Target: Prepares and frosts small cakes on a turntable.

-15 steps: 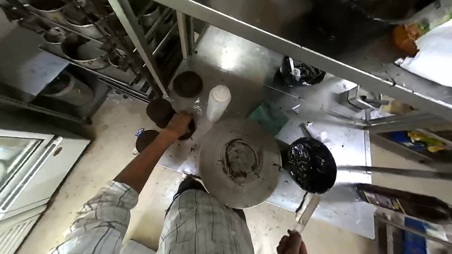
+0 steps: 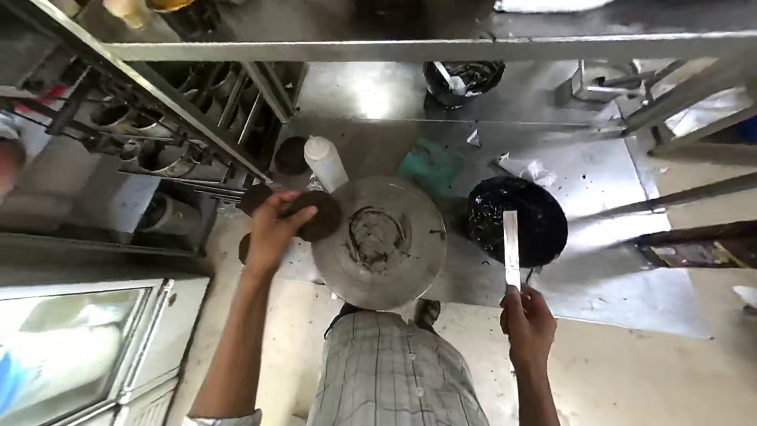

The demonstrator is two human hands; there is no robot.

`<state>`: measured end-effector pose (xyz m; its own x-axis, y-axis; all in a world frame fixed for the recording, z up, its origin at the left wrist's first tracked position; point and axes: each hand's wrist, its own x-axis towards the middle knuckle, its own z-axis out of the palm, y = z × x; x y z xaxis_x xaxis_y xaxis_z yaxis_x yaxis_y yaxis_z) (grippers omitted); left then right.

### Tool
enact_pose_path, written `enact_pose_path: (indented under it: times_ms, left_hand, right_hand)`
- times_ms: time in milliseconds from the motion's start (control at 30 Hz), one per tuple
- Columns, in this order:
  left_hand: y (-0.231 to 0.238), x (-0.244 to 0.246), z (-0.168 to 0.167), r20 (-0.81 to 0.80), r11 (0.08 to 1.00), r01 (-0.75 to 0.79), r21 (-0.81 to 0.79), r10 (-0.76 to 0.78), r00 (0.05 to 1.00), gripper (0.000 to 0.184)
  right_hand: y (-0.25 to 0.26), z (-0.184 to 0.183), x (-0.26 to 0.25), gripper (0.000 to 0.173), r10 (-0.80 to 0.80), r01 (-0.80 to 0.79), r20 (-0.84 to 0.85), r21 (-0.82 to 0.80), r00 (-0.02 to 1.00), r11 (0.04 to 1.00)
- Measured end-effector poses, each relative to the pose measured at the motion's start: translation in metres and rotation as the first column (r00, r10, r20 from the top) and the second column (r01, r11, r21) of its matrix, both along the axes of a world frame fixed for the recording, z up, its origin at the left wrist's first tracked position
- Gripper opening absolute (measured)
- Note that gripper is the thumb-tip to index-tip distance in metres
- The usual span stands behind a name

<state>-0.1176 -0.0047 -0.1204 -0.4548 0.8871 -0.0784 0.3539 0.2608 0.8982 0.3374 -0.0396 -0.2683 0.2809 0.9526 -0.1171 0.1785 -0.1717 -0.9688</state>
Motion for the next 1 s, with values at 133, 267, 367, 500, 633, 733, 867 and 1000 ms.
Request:
enact_pose_path:
  times_ms: [133, 267, 367, 500, 633, 733, 867, 1000]
  left_hand:
    - [0.011, 0.089, -0.019, 0.027, 0.965, 0.198, -0.173, -0.197, 0.980, 0.054]
    - [0.020, 0.118, -0.037, -0.463, 0.962, 0.188, -0.198, -0.261, 0.847, 0.046]
    - [0.011, 0.115, -0.051, -0.699, 0.955, 0.257, -0.151, -0.287, 0.655, 0.048]
    - [-0.003, 0.123, -0.087, -0.747, 0.830, 0.503, -0.242, -0.490, 0.449, 0.067]
    - [-0.013, 0.126, -0.103, -0.719, 0.781, 0.538, -0.318, -0.568, 0.400, 0.086]
    - [-0.015, 0.129, -0.105, -0.698, 0.798, 0.532, -0.283, -0.552, 0.457, 0.093]
    - [0.003, 0.104, -0.059, -0.345, 0.842, 0.519, -0.149, -0.536, 0.771, 0.078]
    - [0.049, 0.036, -0.020, -0.294, 0.977, 0.147, 0.153, -0.097, 0.951, 0.076]
  right_hand:
    - [-0.005, -0.010, 0.009, 0.040, -0.012, 0.012, 0.013, -0.005, 1.000, 1.000]
    - [-0.020, -0.012, 0.024, 0.044, -0.017, 0.017, 0.016, -0.001, 1.000, 1.000]
    - [-0.039, -0.018, 0.036, 0.043, -0.044, 0.044, 0.051, 0.003, 0.998, 0.999]
    - [-0.058, -0.018, 0.039, 0.048, -0.072, 0.080, 0.165, -0.038, 0.984, 0.996]
    - [-0.063, 0.001, 0.013, 0.049, -0.038, 0.041, 0.241, -0.007, 0.970, 0.999]
    - [-0.058, 0.022, -0.023, 0.043, 0.035, -0.066, 0.270, 0.107, 0.962, 0.992]
    - [-0.047, 0.057, -0.083, 0.038, 0.220, -0.302, 0.423, 0.136, 0.879, 0.943]
    - [-0.043, 0.063, -0.138, 0.032, 0.250, -0.404, 0.711, 0.052, 0.657, 0.913]
